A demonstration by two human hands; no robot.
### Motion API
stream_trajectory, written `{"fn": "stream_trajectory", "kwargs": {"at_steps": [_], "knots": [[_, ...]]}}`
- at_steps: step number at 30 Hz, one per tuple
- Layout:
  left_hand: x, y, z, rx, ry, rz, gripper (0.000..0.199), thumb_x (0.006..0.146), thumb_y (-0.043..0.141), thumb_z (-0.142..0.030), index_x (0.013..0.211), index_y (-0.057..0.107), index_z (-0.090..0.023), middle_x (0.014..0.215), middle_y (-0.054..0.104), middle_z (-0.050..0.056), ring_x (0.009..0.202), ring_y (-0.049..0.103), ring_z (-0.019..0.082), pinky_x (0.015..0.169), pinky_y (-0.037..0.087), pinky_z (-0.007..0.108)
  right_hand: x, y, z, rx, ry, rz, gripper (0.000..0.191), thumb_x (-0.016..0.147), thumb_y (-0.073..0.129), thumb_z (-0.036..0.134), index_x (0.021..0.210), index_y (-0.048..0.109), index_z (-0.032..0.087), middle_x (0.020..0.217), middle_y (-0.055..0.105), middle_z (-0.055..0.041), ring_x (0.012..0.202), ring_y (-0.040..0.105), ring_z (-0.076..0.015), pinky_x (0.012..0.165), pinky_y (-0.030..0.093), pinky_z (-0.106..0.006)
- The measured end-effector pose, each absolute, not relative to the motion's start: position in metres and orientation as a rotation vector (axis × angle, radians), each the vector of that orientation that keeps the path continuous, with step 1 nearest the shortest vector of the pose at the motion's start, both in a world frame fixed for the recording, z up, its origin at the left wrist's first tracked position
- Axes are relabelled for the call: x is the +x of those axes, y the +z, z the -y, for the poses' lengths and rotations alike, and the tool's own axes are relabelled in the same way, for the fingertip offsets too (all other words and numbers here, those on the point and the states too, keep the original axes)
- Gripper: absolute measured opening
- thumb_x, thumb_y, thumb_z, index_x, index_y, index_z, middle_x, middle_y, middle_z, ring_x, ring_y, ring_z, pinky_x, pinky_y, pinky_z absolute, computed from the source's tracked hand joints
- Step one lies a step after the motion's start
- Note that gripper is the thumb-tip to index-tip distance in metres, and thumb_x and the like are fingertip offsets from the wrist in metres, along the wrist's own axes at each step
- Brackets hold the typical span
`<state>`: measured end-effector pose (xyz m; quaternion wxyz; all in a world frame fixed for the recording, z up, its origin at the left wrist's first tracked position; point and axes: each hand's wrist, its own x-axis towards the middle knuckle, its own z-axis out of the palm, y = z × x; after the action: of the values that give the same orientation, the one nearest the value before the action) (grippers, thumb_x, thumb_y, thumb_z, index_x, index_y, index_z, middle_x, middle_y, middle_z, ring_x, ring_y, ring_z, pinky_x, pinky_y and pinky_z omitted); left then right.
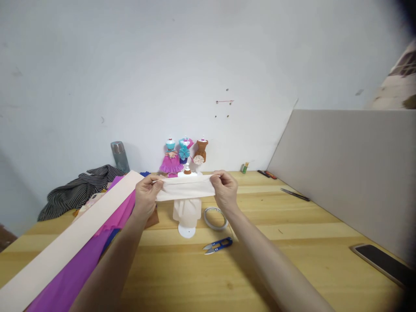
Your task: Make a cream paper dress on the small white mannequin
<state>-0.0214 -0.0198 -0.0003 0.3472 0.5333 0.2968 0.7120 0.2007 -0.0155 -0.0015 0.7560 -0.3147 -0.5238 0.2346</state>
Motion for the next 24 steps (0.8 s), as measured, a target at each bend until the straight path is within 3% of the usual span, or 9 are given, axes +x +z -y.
{"fn": "stream_trajectory", "kwargs": {"at_steps": [10,18,24], "knots": [[-0.028,0.006,0.018,1.346,1.710,-0.744,0.037,0.056,0.082,-0.047,0.069,0.063,-0.017,0.064,0.063,0.001,0.054,0.054,0.011,0.054,0.047,0.024,0.198,-0.004,0.007,-0.674,0.600,1.119,0.024,0.068,0.067,0.039,0.064,0.059,0.017,0.053,0.049,0.0041,0.047,0.038,-0.0084,0.044,0.031,-0.021],[-0.040,0.024,0.019,1.480,1.464,-0.733,0.024,0.063,0.079,-0.036,0.071,0.070,-0.015,0.071,0.066,0.005,0.066,0.059,0.015,0.063,0.047,0.025,0.204,-0.003,0.005,-0.663,0.572,1.158,0.022,0.069,0.067,0.038,0.065,0.060,0.017,0.054,0.050,0.0038,0.048,0.038,-0.0083,0.045,0.031,-0.021],[-0.029,0.040,0.032,1.315,1.387,-0.911,0.013,0.062,0.066,-0.028,0.062,0.062,-0.015,0.061,0.057,0.001,0.058,0.052,0.013,0.056,0.043,0.023,0.203,0.000,0.010,-0.657,0.504,1.180,0.018,0.070,0.066,0.034,0.064,0.062,0.018,0.053,0.049,0.0042,0.048,0.039,-0.0086,0.044,0.031,-0.021]]}}
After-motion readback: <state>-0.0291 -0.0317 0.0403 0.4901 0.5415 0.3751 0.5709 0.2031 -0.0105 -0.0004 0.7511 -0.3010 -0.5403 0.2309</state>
